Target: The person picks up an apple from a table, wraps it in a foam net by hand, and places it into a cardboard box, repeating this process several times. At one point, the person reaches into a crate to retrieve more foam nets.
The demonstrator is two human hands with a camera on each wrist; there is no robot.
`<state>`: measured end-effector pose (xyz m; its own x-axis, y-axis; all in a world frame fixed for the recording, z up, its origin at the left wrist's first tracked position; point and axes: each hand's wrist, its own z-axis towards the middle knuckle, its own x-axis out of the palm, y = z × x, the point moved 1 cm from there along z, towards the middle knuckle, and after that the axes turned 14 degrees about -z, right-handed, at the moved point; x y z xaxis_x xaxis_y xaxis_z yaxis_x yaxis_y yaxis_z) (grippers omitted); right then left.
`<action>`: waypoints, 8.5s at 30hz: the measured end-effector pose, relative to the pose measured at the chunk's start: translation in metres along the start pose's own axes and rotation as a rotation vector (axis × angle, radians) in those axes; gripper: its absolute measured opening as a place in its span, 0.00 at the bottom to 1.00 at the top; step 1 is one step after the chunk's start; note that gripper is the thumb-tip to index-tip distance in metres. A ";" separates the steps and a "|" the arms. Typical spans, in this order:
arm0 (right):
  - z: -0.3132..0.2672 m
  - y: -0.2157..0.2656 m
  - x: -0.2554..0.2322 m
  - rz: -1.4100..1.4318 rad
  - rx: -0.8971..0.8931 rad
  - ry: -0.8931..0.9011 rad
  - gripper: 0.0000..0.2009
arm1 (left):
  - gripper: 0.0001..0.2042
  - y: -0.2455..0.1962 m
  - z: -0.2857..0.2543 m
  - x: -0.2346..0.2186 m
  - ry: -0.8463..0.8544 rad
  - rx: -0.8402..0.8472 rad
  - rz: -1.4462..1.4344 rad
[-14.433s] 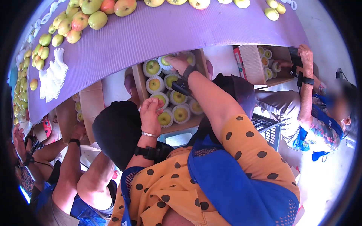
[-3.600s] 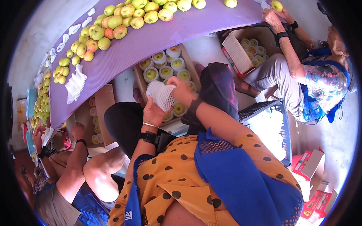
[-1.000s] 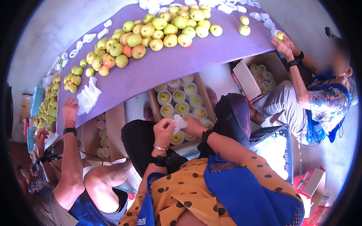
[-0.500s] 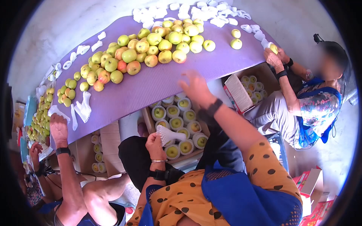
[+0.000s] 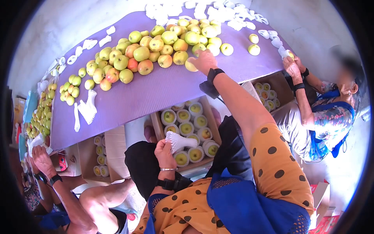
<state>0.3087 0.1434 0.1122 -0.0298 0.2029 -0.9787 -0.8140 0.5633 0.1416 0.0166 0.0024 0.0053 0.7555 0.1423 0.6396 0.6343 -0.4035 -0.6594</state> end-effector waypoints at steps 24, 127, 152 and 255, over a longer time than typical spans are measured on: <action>-0.241 -0.026 0.030 1.800 -0.044 1.129 0.22 | 0.06 0.040 0.011 -0.009 -0.096 0.050 0.405; -0.245 -0.034 0.079 1.141 -0.018 0.321 0.13 | 0.19 0.036 -0.009 -0.001 0.248 -0.336 0.002; -0.275 -0.004 0.045 0.821 -0.744 -0.218 0.05 | 0.22 0.039 0.002 -0.009 0.354 -0.429 -0.592; -0.113 0.031 0.220 0.038 -0.035 0.410 0.25 | 0.20 0.000 0.007 -0.002 -0.283 -0.174 0.016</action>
<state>0.2115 0.1152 -0.1153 -0.2832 -0.1169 -0.9519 -0.8268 0.5327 0.1806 0.0163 0.0087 0.0016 0.7961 0.3703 0.4786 0.6029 -0.5526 -0.5755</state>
